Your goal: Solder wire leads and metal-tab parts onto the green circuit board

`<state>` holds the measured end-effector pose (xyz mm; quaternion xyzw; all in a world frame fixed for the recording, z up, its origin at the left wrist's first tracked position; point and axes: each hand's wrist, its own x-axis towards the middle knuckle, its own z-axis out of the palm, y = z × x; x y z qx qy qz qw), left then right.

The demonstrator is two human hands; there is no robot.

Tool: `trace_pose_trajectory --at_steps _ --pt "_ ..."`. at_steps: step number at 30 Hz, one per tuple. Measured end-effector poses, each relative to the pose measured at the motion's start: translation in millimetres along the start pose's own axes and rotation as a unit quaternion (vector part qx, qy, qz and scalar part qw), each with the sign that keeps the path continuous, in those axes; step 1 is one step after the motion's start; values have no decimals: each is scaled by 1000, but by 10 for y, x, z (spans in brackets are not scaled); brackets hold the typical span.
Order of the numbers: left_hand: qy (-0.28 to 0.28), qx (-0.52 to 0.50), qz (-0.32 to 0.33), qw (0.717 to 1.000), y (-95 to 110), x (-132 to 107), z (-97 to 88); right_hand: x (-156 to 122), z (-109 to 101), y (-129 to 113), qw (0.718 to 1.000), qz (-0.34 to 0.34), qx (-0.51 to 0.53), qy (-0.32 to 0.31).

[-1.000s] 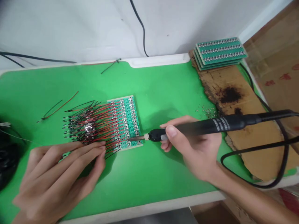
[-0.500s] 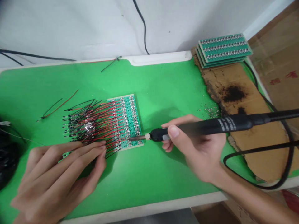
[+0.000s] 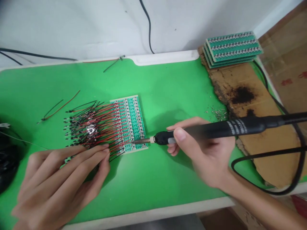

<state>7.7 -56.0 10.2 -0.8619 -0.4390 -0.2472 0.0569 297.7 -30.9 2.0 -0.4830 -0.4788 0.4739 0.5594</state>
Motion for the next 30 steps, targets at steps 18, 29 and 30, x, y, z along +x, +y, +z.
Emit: trace_pose_trajectory --at_steps 18,29,30 --pt "2 -8 -9 1000 -2 -17 -25 3 -3 -1 1000 -4 -6 7" --pt "3 -8 -16 1000 -5 3 -7 -6 0 -1 1000 -1 -1 1" --pt "5 -10 -15 1000 -7 -3 -10 -7 -3 2 1000 -1 -4 3"
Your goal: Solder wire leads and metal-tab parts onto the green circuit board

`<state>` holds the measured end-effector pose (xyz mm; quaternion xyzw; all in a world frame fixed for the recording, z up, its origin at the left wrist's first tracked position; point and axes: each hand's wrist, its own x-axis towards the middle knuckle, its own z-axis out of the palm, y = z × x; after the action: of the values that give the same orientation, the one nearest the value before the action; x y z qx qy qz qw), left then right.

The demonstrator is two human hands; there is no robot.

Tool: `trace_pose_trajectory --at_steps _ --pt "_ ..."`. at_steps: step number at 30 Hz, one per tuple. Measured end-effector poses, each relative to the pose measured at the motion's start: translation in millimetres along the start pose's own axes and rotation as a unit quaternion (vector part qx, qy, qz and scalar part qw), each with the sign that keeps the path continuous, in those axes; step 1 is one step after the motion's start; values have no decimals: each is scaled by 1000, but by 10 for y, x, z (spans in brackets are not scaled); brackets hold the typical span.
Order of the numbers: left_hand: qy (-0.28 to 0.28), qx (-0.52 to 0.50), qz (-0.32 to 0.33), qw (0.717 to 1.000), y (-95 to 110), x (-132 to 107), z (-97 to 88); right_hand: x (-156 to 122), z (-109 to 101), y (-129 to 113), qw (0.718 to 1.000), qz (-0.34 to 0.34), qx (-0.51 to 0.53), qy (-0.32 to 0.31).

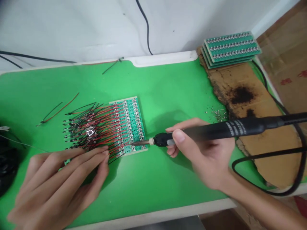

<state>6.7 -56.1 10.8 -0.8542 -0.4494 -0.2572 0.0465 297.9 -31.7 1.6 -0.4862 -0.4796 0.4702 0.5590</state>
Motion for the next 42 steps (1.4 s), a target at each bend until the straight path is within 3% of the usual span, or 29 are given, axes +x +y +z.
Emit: trace_pose_trajectory --at_steps 23,32,42 --pt "9 -13 21 1000 -12 -4 30 -16 -12 20 1000 -10 -9 -13" --pt "-6 -9 47 999 -66 28 5 9 -51 25 999 -31 -23 0" --pt "-59 -74 1 996 -64 167 -28 40 -21 24 1000 -5 3 18"
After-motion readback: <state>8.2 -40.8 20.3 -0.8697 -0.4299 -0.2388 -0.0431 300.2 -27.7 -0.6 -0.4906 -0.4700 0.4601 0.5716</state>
